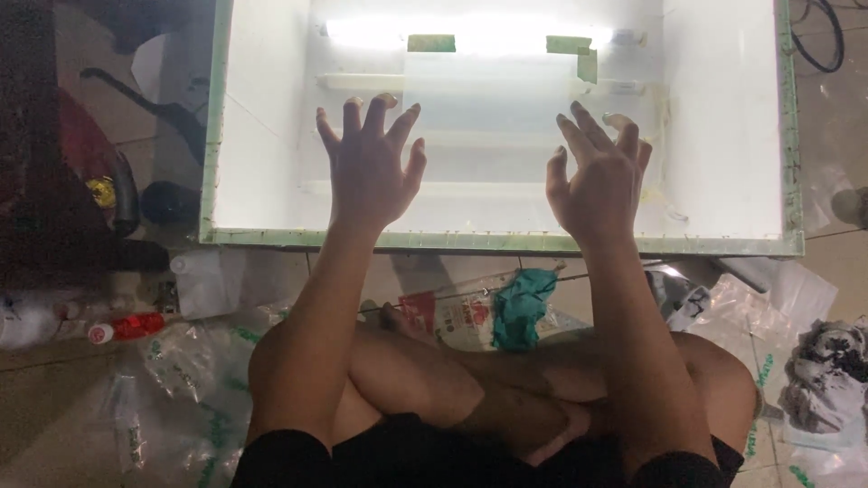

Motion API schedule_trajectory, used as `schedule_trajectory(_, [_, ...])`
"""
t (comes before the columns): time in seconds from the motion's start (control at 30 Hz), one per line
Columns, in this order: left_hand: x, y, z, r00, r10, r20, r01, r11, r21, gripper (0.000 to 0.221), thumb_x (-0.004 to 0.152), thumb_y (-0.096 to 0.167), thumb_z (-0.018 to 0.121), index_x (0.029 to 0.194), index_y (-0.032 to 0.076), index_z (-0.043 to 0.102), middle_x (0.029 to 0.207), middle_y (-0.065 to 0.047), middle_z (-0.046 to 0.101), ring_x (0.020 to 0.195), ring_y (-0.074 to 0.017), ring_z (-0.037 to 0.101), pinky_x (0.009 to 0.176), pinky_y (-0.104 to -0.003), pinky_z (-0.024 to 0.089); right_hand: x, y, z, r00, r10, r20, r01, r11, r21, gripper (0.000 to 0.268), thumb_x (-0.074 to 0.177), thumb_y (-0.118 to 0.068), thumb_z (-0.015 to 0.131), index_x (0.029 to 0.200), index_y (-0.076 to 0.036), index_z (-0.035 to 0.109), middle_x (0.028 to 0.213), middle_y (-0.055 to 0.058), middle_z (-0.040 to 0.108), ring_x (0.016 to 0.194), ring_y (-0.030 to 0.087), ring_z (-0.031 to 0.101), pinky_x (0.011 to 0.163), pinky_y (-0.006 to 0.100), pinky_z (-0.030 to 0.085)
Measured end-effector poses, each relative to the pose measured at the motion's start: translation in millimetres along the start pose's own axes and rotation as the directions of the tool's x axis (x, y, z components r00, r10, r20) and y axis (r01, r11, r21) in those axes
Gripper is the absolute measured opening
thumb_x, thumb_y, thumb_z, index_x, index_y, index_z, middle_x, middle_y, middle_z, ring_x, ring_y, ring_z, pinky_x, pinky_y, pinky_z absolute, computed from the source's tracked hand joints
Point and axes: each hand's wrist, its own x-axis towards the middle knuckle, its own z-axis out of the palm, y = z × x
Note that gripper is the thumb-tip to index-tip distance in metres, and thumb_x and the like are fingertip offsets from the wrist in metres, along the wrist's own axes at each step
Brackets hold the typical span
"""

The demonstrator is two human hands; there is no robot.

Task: The person cleans an exposure unit, applies tape, and spreads ink on a screen printing frame.

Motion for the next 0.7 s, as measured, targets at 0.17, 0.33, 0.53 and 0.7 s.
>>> schedule_trajectory(0.17, [3.2, 0.1, -1.7, 0.999, -0.019, 0.036, 0.021, 0.998, -0.057, 0.036, 0.097, 0.034, 0.068, 0.129, 0.019, 0.073, 0.126, -0.01, 0.059, 0.124, -0.0391, 0.054, 0.1, -0.075, 0.036, 0.7, 3.0, 7.5, 1.0, 0.029, 0.007, -0.029, 0.999, -0.03, 0.042, 0.089, -0.017, 0.066, 0.128, -0.009, 0.08, 0.129, 0.014, 0.075, 0.125, 0.036, 0.059, 0.089, 0.046, 0.045])
schedule_trajectory(0.33, [3.6, 0.3, -0.4, 0.999, 0.014, 0.031, -0.012, 0.999, -0.042, 0.04, 0.101, 0.035, 0.064, 0.137, 0.021, 0.065, 0.13, -0.01, 0.053, 0.12, -0.0374, 0.047, 0.102, -0.076, 0.036, 2.0, 4.1, 8.1, 0.992, 0.087, 0.093, -0.097, 0.989, 0.11, 0.046, 0.098, -0.018, 0.058, 0.14, -0.002, 0.069, 0.147, 0.012, 0.063, 0.128, 0.037, 0.042, 0.097, 0.054, 0.036])
schedule_trajectory(0.53, [4.8, 3.3, 0.5, 0.999, 0.012, 0.035, -0.01, 0.999, -0.045, 0.04, 0.101, 0.034, 0.066, 0.139, 0.023, 0.065, 0.131, -0.01, 0.052, 0.12, -0.037, 0.047, 0.101, -0.076, 0.036, 2.0, 6.1, 5.9, 0.99, 0.104, 0.097, -0.116, 0.985, 0.131, 0.048, 0.097, -0.019, 0.058, 0.14, 0.0, 0.068, 0.148, 0.013, 0.062, 0.129, 0.039, 0.041, 0.097, 0.055, 0.036])
schedule_trajectory(0.7, [4.7, 5.6, -0.8, 0.999, 0.026, 0.04, -0.025, 0.999, -0.035, 0.041, 0.101, 0.033, 0.065, 0.141, 0.023, 0.063, 0.132, -0.01, 0.05, 0.12, -0.0366, 0.046, 0.102, -0.076, 0.035, 1.4, 9.1, 7.2, 0.988, 0.115, 0.102, -0.128, 0.984, 0.126, 0.049, 0.098, -0.02, 0.058, 0.141, 0.002, 0.067, 0.147, 0.014, 0.063, 0.128, 0.039, 0.042, 0.095, 0.056, 0.038])
